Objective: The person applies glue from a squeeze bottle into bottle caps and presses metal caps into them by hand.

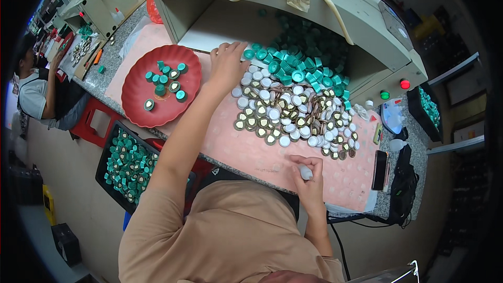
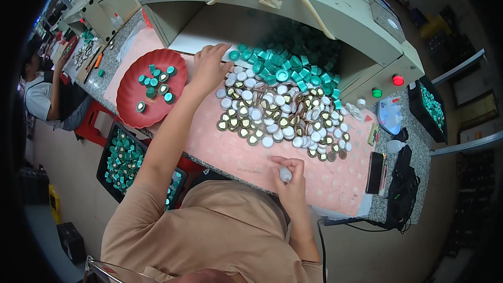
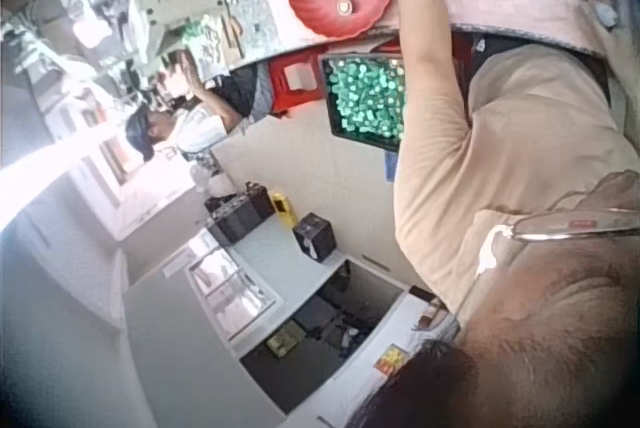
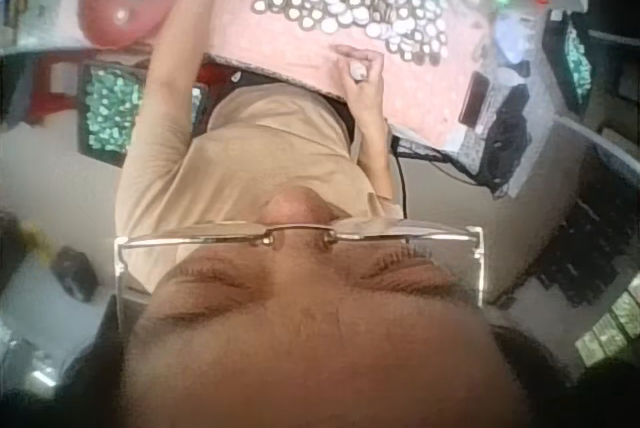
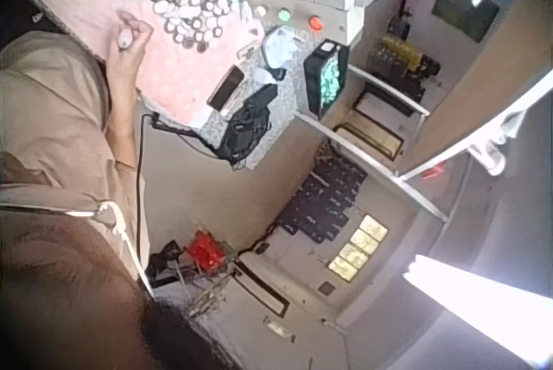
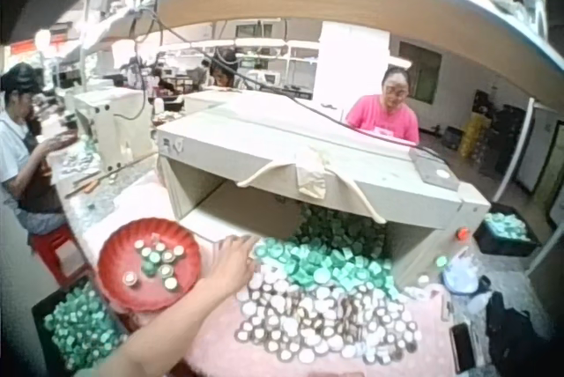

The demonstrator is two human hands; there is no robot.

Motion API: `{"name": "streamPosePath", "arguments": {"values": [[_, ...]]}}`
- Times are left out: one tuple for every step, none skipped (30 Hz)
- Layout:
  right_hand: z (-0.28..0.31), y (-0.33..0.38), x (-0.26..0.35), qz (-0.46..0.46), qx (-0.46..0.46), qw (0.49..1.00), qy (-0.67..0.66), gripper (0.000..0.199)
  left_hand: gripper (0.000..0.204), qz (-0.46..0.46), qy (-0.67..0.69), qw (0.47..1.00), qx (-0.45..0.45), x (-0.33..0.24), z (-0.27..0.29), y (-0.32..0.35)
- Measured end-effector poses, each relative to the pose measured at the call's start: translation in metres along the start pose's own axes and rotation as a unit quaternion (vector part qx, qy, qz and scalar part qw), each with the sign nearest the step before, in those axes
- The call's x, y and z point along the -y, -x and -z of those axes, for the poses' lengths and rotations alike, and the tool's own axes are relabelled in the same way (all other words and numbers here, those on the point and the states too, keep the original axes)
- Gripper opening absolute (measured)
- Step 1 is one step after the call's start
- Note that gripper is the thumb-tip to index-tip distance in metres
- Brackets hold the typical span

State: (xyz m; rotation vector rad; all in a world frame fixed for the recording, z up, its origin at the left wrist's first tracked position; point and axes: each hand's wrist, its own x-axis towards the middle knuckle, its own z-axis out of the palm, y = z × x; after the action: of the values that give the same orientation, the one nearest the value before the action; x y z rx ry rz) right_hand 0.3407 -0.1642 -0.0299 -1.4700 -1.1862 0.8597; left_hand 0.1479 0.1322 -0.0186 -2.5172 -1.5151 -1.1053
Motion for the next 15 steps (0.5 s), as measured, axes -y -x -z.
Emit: {"name": "streamPosePath", "arguments": {"values": [[0.003,0.004,0.002,0.002,0.001,1.0,0.005,0.03,0.035,0.03,-0.002,0.999,0.025,0.002,-0.012,-0.011],[0.006,0.007,-0.001,-0.015,-0.005,1.0,-0.019,0.028,0.036,0.067,-0.045,0.99,0.114,0.0,-0.018,-0.02],[0.009,0.01,-0.002,-0.033,-0.01,0.999,-0.042,0.026,0.036,0.068,-0.043,0.99,0.112,0.001,-0.02,-0.021],[0.01,0.014,0.003,-0.061,-0.034,0.994,-0.078,0.024,0.035,0.054,-0.011,0.994,0.09,0.004,-0.02,-0.019],[0.014,0.014,0.002,-0.062,-0.031,0.995,-0.076,0.024,0.035,0.042,0.02,0.997,0.068,0.009,-0.019,-0.014],[0.017,0.015,0.0,-0.055,-0.045,0.995,-0.064,0.027,0.035,0.011,0.074,0.997,0.035,0.006,-0.016,-0.01],[0.019,0.019,-0.001,-0.052,-0.062,0.995,-0.052,0.029,0.036,0.044,0.204,0.977,0.053,-0.014,0.0,-0.005],[0.018,0.016,0.001,-0.05,-0.068,0.993,-0.079,0.032,0.038,0.081,0.326,0.939,0.07,-0.036,0.016,0.008],[0.016,0.012,0.002,-0.038,-0.065,0.992,-0.101,0.033,0.042,0.064,0.409,0.908,0.067,-0.048,0.021,0.029],[0.013,0.008,0.003,-0.027,-0.065,0.99,-0.123,0.035,0.044,0.077,0.426,0.894,0.113,-0.065,0.033,0.048],[0.009,0.001,0.004,0.018,-0.047,0.99,-0.133,0.034,0.048,0.068,0.439,0.882,0.156,-0.082,0.048,0.064],[0.003,-0.006,0.01,0.051,-0.033,0.989,-0.137,0.035,0.05,0.057,0.459,0.871,0.167,-0.091,0.051,0.084],[-0.002,-0.011,0.014,0.083,-0.021,0.986,-0.14,0.035,0.052,0.045,0.479,0.858,0.179,-0.098,0.052,0.101],[-0.006,-0.015,0.017,0.101,-0.011,0.981,-0.167,0.036,0.058,0.045,0.497,0.845,0.192,-0.104,0.056,0.112],[-0.01,-0.017,0.02,0.103,-0.002,0.975,-0.196,0.036,0.06,0.049,0.52,0.83,0.194,-0.107,0.057,0.122]]}}
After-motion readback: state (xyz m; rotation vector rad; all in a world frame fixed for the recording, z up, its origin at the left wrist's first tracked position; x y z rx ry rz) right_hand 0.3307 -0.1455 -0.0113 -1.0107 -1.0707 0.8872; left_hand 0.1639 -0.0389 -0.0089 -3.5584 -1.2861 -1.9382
